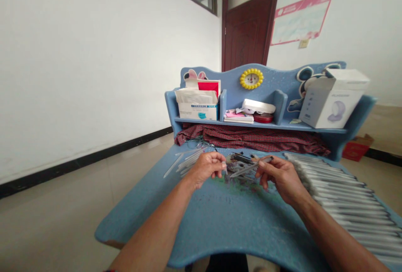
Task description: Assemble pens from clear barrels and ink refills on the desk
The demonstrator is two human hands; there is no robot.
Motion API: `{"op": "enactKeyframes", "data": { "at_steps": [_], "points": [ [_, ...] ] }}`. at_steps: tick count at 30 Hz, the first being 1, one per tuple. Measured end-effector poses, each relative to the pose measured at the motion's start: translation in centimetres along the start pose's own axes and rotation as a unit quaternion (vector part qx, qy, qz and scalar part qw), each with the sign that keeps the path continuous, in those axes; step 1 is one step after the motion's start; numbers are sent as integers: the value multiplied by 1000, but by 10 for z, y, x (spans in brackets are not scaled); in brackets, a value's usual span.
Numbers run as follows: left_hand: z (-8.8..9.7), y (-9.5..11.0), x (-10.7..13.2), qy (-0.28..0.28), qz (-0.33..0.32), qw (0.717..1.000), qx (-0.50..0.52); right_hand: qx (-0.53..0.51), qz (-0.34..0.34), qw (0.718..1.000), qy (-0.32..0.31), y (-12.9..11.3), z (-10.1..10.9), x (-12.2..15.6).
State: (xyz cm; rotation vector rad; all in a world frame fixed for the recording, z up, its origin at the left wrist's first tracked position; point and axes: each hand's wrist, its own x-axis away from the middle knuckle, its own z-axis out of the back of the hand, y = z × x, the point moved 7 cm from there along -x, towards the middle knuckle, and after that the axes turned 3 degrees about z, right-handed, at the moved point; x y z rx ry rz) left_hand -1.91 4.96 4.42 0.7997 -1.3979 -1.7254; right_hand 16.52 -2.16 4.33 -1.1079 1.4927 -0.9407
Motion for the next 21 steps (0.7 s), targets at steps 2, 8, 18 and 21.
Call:
{"op": "enactKeyframes", "data": {
  "at_steps": [2, 8, 18, 21],
  "points": [
    [2, -1, -1, 13, 9, 1000, 25, -9, 10, 1000, 6, -2, 0, 0],
    [4, -6, -3, 39, 37, 995, 86, -6, 42, 999, 20, -7, 0, 1],
    [-3, -11, 0, 54, 86, 981, 164, 23, 65, 997, 29, -8, -1, 2],
    [-5, -12, 0, 59, 98, 977, 180, 26, 74, 996, 34, -9, -1, 3]
  ]
}}
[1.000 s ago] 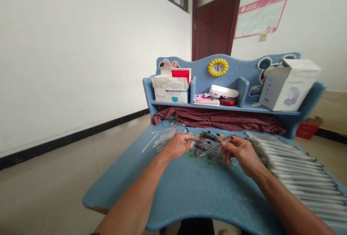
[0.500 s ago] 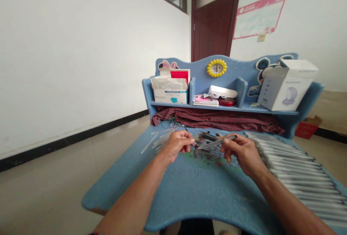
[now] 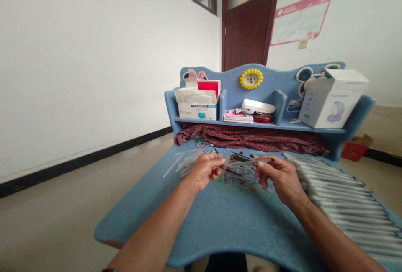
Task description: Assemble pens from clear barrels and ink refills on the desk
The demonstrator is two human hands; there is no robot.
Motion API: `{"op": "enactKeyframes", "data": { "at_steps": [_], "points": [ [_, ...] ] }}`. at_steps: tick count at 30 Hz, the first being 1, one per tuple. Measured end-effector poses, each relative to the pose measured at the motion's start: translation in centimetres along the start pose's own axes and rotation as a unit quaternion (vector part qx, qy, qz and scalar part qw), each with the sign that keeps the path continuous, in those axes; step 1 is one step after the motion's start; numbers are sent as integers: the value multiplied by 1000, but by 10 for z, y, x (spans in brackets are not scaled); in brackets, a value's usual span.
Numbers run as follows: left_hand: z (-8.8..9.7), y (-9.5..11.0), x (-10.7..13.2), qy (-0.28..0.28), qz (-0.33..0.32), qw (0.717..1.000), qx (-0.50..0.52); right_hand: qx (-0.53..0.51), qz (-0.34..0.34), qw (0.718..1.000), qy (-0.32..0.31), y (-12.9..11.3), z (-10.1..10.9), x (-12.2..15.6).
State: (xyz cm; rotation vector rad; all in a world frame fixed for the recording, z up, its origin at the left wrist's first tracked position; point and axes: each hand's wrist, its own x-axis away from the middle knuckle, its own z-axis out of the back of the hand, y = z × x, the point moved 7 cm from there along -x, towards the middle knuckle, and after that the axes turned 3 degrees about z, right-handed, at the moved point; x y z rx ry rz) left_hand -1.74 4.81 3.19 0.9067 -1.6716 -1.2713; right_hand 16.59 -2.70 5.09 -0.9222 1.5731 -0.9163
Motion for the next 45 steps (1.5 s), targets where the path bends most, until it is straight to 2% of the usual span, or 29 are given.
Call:
{"op": "enactKeyframes", "data": {
  "at_steps": [14, 20, 25, 29, 33, 36, 41, 45],
  "points": [
    [-4, -2, 2, -10, 24, 999, 37, 29, 17, 999, -12, -5, -4, 3],
    [-9, -3, 3, -54, 16, 998, 7, 11, 11, 1000, -19, -2, -6, 1],
    [-20, -3, 10, -122, -7, 990, -78, -34, 0, 999, 14, -4, 1, -1],
    [-37, -9, 17, -195, -18, 967, -165, -48, -13, 999, 12, -3, 4, -2],
    [-49, -21, 20, -244, -30, 936, -252, 0, 0, 1000, -29, -4, 0, -1],
    [-53, -23, 20, -240, -80, 912, -323, 55, 13, 996, -69, -6, -8, 3],
    [-63, -14, 25, -224, -215, 846, -433, 140, 40, 981, -124, -11, -22, 10],
    [-67, -14, 26, -221, -244, 819, -471, 260, 75, 950, -155, -17, -31, 16]
  ]
}}
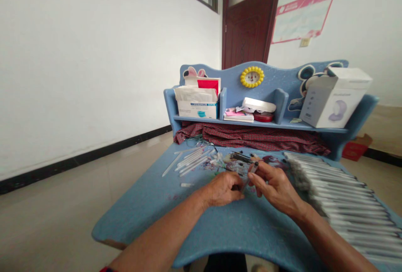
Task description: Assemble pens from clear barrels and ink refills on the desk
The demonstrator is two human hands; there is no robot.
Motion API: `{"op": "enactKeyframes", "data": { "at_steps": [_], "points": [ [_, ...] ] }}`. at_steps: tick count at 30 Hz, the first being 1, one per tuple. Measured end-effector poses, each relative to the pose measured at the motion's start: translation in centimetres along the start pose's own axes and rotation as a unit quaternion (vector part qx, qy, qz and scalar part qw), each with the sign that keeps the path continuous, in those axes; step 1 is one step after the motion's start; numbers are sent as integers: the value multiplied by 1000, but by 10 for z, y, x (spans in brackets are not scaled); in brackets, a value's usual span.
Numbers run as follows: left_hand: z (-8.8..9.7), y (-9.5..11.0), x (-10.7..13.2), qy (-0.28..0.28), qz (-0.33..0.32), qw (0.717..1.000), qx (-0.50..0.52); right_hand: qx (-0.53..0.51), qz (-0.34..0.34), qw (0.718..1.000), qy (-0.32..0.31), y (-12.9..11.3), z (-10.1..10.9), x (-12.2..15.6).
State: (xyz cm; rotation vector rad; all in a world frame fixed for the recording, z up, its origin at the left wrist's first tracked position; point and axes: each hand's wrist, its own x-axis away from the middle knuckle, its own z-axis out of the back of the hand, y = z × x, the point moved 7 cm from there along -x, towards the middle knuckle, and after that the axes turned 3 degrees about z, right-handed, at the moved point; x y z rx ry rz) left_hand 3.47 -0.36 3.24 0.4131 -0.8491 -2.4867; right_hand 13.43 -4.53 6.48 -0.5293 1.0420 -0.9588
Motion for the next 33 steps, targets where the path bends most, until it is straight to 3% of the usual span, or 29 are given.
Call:
{"op": "enactKeyframes", "data": {
  "at_steps": [18, 33],
  "points": [
    [-3, -6, 3, -45, 31, 998, 32, 194, 76, 978, 2, -10, -16, -15],
    [-2, -5, 5, -37, 25, 999, 6, 214, 89, 973, 18, -10, -18, -13]
  ]
}}
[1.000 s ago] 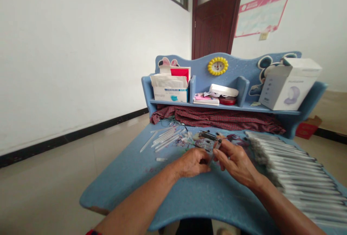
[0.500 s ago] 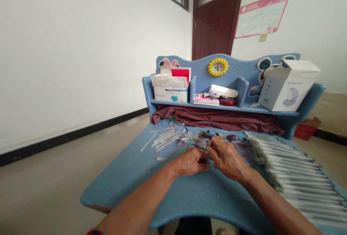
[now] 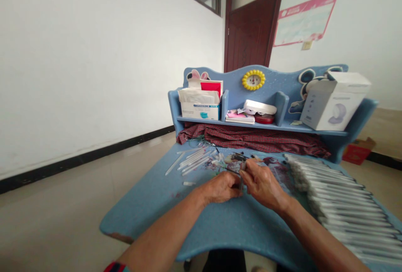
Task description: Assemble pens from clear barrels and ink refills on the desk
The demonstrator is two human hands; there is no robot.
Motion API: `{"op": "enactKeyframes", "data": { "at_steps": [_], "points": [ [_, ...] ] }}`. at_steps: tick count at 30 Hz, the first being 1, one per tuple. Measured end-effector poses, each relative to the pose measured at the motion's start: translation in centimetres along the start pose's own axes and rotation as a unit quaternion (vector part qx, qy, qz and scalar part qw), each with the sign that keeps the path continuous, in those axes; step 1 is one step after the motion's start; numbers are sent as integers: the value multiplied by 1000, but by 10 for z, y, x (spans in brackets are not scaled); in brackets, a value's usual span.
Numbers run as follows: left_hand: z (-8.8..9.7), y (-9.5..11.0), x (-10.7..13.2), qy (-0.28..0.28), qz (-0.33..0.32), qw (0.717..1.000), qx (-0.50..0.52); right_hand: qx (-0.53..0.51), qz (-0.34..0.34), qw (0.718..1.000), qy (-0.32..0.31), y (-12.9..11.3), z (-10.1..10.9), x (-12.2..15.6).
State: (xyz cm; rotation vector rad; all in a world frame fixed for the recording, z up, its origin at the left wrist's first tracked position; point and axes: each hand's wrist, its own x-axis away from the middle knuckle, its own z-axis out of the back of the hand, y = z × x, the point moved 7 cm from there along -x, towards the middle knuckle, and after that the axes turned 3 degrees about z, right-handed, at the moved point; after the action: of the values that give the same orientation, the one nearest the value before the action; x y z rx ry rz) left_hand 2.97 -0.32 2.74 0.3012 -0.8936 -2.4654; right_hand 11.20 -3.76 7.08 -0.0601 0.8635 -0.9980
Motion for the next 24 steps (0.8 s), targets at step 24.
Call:
{"op": "enactKeyframes", "data": {
  "at_steps": [24],
  "points": [
    [7, -12, -6, 19, 72, 995, 65, -116, -123, 983, 68, 36, 9, 6]
  ]
}}
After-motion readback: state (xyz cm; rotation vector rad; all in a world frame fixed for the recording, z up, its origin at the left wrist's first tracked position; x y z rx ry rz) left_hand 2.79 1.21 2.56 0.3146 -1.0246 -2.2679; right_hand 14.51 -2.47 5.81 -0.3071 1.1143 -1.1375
